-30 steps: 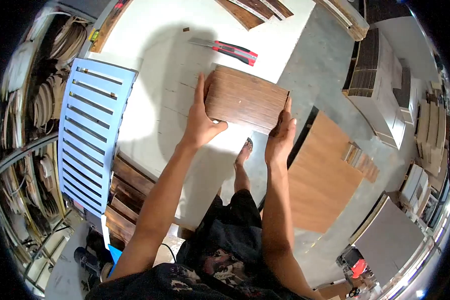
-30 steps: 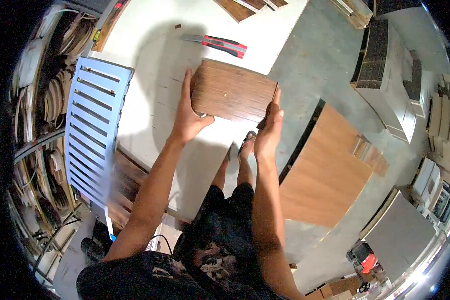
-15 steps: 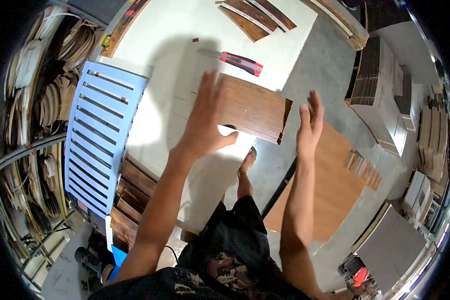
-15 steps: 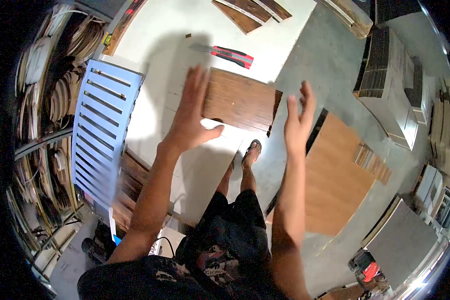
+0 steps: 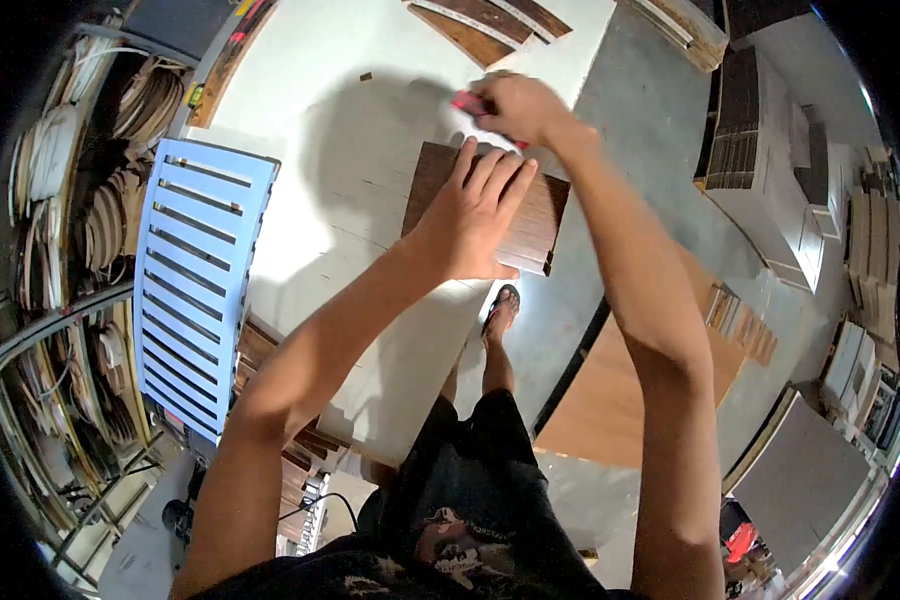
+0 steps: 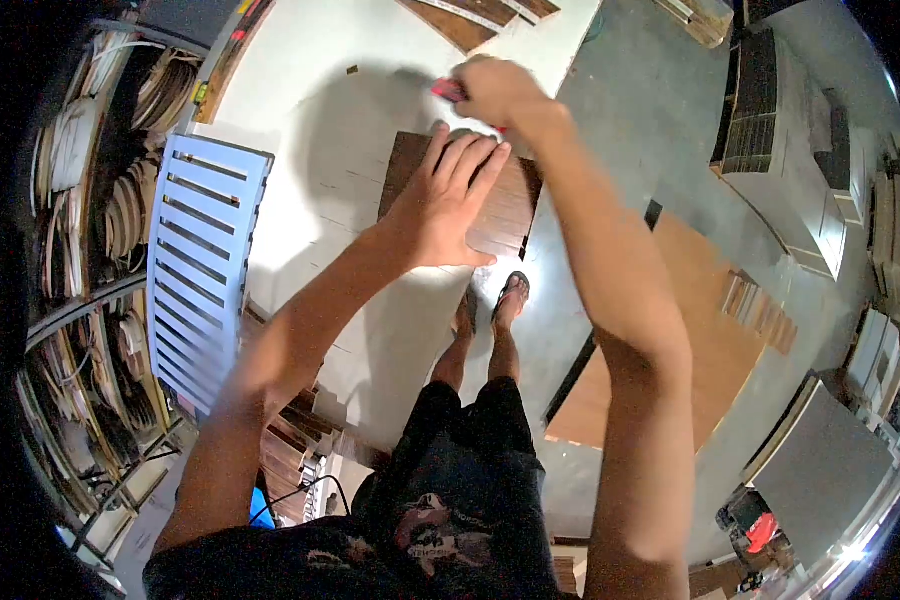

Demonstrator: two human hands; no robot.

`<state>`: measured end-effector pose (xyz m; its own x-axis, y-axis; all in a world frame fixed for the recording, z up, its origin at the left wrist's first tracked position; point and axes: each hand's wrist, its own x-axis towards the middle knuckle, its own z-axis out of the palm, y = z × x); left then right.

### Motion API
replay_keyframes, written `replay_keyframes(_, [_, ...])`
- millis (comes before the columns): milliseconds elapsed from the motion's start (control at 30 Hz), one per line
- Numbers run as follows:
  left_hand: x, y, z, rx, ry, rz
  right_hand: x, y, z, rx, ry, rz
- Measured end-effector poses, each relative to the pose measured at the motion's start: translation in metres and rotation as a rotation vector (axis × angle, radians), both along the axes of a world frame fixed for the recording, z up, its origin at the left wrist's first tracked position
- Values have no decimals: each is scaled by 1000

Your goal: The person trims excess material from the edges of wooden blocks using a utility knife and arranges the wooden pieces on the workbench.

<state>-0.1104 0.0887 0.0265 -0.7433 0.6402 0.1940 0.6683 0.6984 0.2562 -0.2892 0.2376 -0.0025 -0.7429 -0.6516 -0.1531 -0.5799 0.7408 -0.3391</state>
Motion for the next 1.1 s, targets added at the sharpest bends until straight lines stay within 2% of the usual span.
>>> replay_keyframes(67, [-4, -1, 1, 2, 8, -3, 29, 46, 28, -180, 96, -195])
replay_keyframes(133, [-5, -2, 3, -19, 19, -5, 70, 92, 38, -535, -140, -602])
replay_keyframes(200, [-6, -2, 1, -49, 6, 5, 121, 115, 50, -762, -433, -910])
replay_keyframes(267, [-8, -1, 1, -76, -38, 7, 172, 118, 13, -994, -476, -1173])
replay_keyframes(333, [-9, 0, 2, -56, -42, 7, 207, 93, -9, -1170, -604, -1293])
replay_keyframes(467, [-11, -3, 6, -31, -68, -5, 218, 46, -5, -1516, -701, -1387])
replay_keyframes(533, [-12, -3, 8, -33, -70, -7, 208, 29, 12, -1549, -652, -1389])
replay_keyframes(567, [-12, -3, 8, -31, -70, -7, 209, 38, 8, -1485, -767, -1353])
replay_keyframes(667, [-14, -4, 5, -46, -81, -19, 205, 27, 17, -1567, -697, -1267])
replay_keyframes(800, [-14, -2, 7, -69, -94, -26, 204, 31, 6, -1267, -472, -1086])
replay_keyframes(867, [-16, -2, 4, -43, -107, -23, 202, 27, 9, -1139, -395, -1146])
replay_keyframes(933, [-15, 4, -15, -133, 67, 22, 204, 23, 13, -943, -349, -1202])
replay_keyframes(967, [-14, 6, -25, -178, 156, 41, 205, 20, 5, -846, -195, -1197])
replay_keyframes(1067, [-15, 4, -17, -144, 86, 15, 200, 6, 26, -652, -189, -1248])
replay_keyframes(1100, [-15, 1, -5, -63, -51, -13, 198, 2, 31, -605, -192, -1258])
